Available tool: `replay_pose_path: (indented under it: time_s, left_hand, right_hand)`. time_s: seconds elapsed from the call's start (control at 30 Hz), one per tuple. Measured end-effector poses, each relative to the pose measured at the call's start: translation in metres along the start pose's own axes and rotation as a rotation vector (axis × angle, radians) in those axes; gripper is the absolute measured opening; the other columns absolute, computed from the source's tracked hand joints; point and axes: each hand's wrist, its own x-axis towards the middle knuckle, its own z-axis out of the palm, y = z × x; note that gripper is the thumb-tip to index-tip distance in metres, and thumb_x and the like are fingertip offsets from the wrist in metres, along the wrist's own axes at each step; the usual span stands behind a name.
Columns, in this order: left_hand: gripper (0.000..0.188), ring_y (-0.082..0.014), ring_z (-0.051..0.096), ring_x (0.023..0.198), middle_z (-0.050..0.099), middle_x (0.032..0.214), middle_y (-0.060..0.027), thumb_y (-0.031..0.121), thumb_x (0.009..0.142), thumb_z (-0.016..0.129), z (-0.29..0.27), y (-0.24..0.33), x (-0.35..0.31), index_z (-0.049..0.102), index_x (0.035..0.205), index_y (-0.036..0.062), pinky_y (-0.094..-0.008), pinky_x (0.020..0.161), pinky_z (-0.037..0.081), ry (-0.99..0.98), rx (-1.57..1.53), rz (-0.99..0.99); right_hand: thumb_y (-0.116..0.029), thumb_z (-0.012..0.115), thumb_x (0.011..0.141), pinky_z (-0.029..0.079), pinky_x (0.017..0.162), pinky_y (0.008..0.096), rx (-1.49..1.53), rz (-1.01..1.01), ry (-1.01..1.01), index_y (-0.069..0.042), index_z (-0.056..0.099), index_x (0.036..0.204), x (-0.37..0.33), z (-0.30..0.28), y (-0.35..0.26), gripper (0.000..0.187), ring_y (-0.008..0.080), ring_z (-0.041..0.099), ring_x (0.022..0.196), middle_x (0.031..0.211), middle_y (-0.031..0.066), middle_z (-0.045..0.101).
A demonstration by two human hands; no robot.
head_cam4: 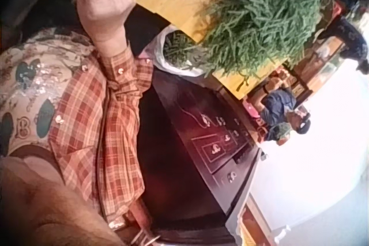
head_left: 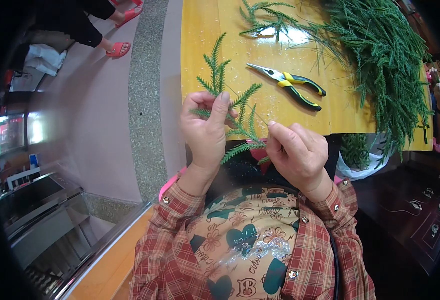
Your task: Trimming and assembling green artificial foliage branches at a production table.
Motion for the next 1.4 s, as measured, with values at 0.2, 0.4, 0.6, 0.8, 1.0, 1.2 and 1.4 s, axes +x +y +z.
replay_pose_path:
  time_s: [0.2, 0.4, 0.6, 0.8, 1.0, 1.2, 1.4]
  left_hand:
    - [0.017, -0.0110, 0.061, 0.061, 0.058, 0.074, -0.0048, 0.010, 0.087, 0.064, 0.001, 0.002, 0.001, 0.048, 0.089, 0.0040, -0.0216, 0.047, 0.049, 0.003, 0.051, 0.061]
    - [0.017, -0.0105, 0.060, 0.061, 0.058, 0.075, -0.0045, 0.009, 0.087, 0.064, 0.000, 0.000, 0.001, 0.048, 0.089, 0.0034, -0.0209, 0.048, 0.048, 0.028, 0.035, 0.059]
    - [0.013, -0.0089, 0.058, 0.061, 0.058, 0.075, -0.0036, 0.007, 0.086, 0.064, 0.002, 0.001, -0.004, 0.054, 0.088, 0.0008, -0.0196, 0.053, 0.047, -0.074, 0.291, 0.227]
    - [0.010, -0.0065, 0.056, 0.058, 0.059, 0.072, -0.0007, 0.008, 0.085, 0.066, 0.000, 0.001, -0.004, 0.059, 0.088, 0.0026, -0.0176, 0.048, 0.042, -0.339, 0.196, 0.015]
    - [0.011, -0.0054, 0.055, 0.060, 0.060, 0.077, -0.0004, 0.011, 0.084, 0.069, -0.008, 0.011, 0.006, 0.062, 0.087, 0.0038, -0.0175, 0.048, 0.041, -0.561, 0.126, -0.422]
    - [0.014, -0.0065, 0.054, 0.054, 0.059, 0.071, 0.0002, 0.013, 0.084, 0.069, -0.005, 0.008, 0.002, 0.057, 0.088, 0.0080, -0.0171, 0.043, 0.038, -0.449, -0.016, -0.488]
    - [0.018, -0.0075, 0.055, 0.054, 0.060, 0.071, -0.0006, 0.013, 0.082, 0.070, -0.015, 0.006, 0.012, 0.055, 0.090, 0.0090, -0.0169, 0.043, 0.039, -0.572, -0.023, -0.425]
  right_hand:
    - [0.009, 0.067, 0.065, 0.039, 0.041, 0.0281, 0.000, 0.013, -0.024, -0.003, 0.061, 0.089, 0.001, 0.001, -0.002, 0.027, 0.0187, 0.050, 0.044, 0.056, 0.0059, 0.048]
    - [0.008, 0.068, 0.066, 0.040, 0.042, 0.0291, 0.004, 0.011, -0.108, -0.003, 0.061, 0.092, 0.001, -0.003, -0.006, 0.029, 0.0198, 0.051, 0.046, 0.058, 0.0062, 0.049]
    - [0.007, 0.069, 0.068, 0.041, 0.044, 0.0298, 0.007, 0.038, -0.113, -0.002, 0.062, 0.093, 0.006, -0.008, -0.002, 0.027, 0.0206, 0.053, 0.049, 0.060, 0.0064, 0.051]
    - [0.006, 0.068, 0.071, 0.042, 0.045, 0.0297, -0.038, 0.087, 0.014, -0.002, 0.062, 0.092, 0.005, -0.004, 0.008, 0.023, 0.0211, 0.054, 0.051, 0.062, 0.0073, 0.052]
    - [0.006, 0.068, 0.072, 0.042, 0.045, 0.0300, 0.046, 0.082, -0.027, -0.002, 0.062, 0.090, -0.002, 0.002, 0.014, 0.021, 0.0207, 0.054, 0.052, 0.064, 0.0077, 0.054]
    - [0.006, 0.068, 0.071, 0.042, 0.045, 0.0297, 0.097, 0.048, -0.026, -0.001, 0.062, 0.089, -0.002, 0.002, 0.016, 0.020, 0.0207, 0.055, 0.052, 0.064, 0.0078, 0.055]
    - [0.006, 0.069, 0.070, 0.042, 0.045, 0.0287, 0.137, 0.028, 0.018, -0.002, 0.061, 0.087, 0.001, 0.006, 0.019, 0.021, 0.0205, 0.056, 0.053, 0.064, 0.0076, 0.055]
